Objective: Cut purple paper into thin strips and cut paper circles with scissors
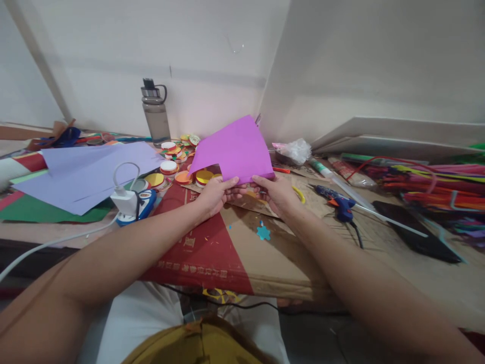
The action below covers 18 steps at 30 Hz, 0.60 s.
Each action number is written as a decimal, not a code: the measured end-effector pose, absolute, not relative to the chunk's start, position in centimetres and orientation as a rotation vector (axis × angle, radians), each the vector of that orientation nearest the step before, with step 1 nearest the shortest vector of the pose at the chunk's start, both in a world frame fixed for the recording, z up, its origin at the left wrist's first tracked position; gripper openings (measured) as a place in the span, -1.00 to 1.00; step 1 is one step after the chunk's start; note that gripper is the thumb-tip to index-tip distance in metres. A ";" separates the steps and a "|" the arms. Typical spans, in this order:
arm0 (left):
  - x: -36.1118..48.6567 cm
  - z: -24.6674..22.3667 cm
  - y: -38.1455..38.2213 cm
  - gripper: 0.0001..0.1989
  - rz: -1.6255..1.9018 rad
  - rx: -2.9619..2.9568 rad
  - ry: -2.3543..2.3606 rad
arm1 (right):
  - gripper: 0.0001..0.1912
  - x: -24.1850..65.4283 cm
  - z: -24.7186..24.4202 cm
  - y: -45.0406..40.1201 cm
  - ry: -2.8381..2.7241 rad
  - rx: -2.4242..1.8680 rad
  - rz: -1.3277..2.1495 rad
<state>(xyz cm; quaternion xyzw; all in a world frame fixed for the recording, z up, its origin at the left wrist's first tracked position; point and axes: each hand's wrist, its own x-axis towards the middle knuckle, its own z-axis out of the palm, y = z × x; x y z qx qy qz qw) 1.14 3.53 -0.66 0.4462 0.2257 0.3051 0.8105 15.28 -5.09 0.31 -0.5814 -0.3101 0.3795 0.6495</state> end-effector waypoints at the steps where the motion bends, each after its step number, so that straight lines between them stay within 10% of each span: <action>1: 1.2 -0.8 3.6 -0.89 0.645 0.964 0.471 | -0.73 15.3 0.2 -5.0 -0.698 -1.320 0.844; 18: 1.4 -0.7 3.7 -0.96 0.667 0.908 0.476 | -0.80 15.8 0.1 -4.6 -0.694 -1.311 0.746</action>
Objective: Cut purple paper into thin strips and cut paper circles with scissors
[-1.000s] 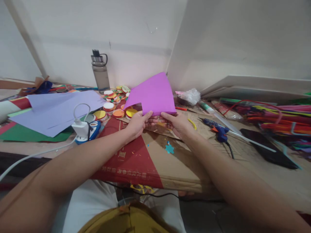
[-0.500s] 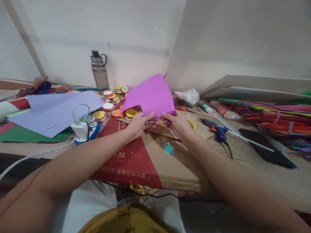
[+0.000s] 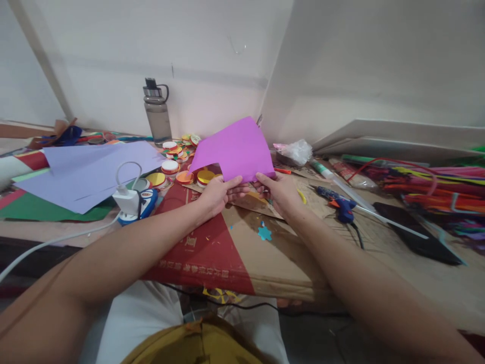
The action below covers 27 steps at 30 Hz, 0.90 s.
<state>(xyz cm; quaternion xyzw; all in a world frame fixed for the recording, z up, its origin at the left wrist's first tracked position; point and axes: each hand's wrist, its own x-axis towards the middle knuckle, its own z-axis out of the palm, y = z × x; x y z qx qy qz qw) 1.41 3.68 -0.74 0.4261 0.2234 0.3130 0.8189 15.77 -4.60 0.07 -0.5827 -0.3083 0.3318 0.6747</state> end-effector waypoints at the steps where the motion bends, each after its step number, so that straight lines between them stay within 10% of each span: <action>1: 1.4 -0.7 3.7 -0.94 0.659 0.886 0.462 | -0.81 15.8 0.0 -4.5 -0.697 -1.319 0.735; 27: 2.0 -0.5 3.7 -0.91 0.777 0.900 0.575 | -0.74 15.1 -0.7 -4.3 -0.848 -1.358 0.594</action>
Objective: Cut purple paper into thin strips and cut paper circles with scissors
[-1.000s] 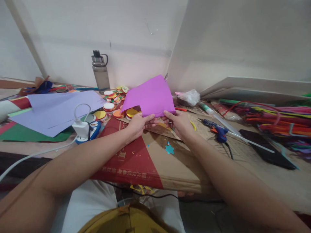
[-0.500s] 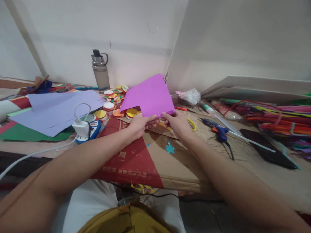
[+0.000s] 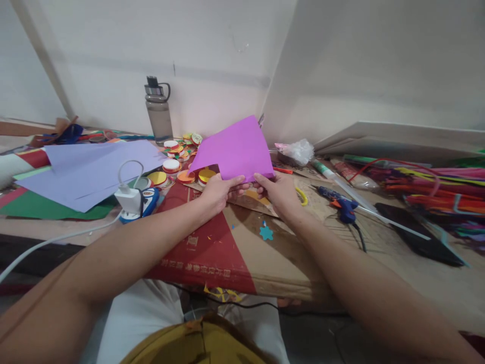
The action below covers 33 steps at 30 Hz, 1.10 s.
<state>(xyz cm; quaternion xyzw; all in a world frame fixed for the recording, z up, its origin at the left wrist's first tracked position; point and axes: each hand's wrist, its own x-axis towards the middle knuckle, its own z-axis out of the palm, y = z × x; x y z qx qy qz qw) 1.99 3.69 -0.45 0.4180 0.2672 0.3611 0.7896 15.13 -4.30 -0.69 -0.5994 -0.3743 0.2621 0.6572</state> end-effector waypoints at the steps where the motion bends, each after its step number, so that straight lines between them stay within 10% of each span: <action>1: 2.0 -0.5 3.7 -0.90 0.788 0.902 0.571 | -0.72 15.2 -0.6 -4.4 -0.843 -1.350 0.608; 33: 1.3 -0.4 4.3 -0.91 0.619 0.893 0.536 | -0.78 16.6 1.2 -5.3 -0.726 -1.396 0.647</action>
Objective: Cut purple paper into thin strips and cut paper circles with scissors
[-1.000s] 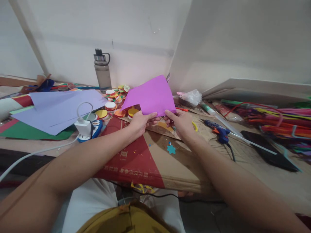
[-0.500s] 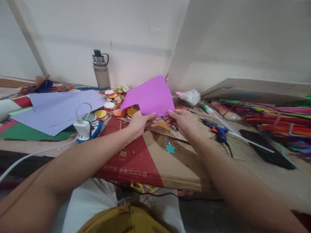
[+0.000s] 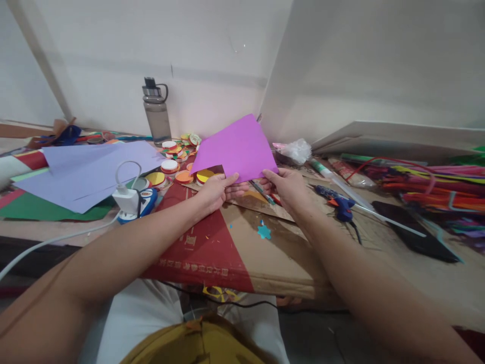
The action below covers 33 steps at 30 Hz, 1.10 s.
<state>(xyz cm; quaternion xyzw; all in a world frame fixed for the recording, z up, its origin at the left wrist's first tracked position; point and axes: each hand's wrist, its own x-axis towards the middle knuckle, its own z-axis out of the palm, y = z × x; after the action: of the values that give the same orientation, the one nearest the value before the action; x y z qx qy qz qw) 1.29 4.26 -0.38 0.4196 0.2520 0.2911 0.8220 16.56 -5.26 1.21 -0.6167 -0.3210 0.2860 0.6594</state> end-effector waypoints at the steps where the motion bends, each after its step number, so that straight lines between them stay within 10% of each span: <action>1: 1.3 -0.4 4.3 -0.91 0.623 0.893 0.543 | -0.78 16.6 1.1 -5.2 -0.719 -1.376 0.658; 33: 1.7 0.1 3.2 -0.89 0.523 0.972 0.547 | -0.69 15.0 0.0 -4.5 -0.779 -1.439 0.631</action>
<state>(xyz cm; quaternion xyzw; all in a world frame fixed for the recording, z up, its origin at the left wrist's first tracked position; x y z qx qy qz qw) 1.67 3.20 0.15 0.4558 0.2566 0.2453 0.8162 14.99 -4.51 -0.02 -0.6308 -0.3415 0.2766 0.6396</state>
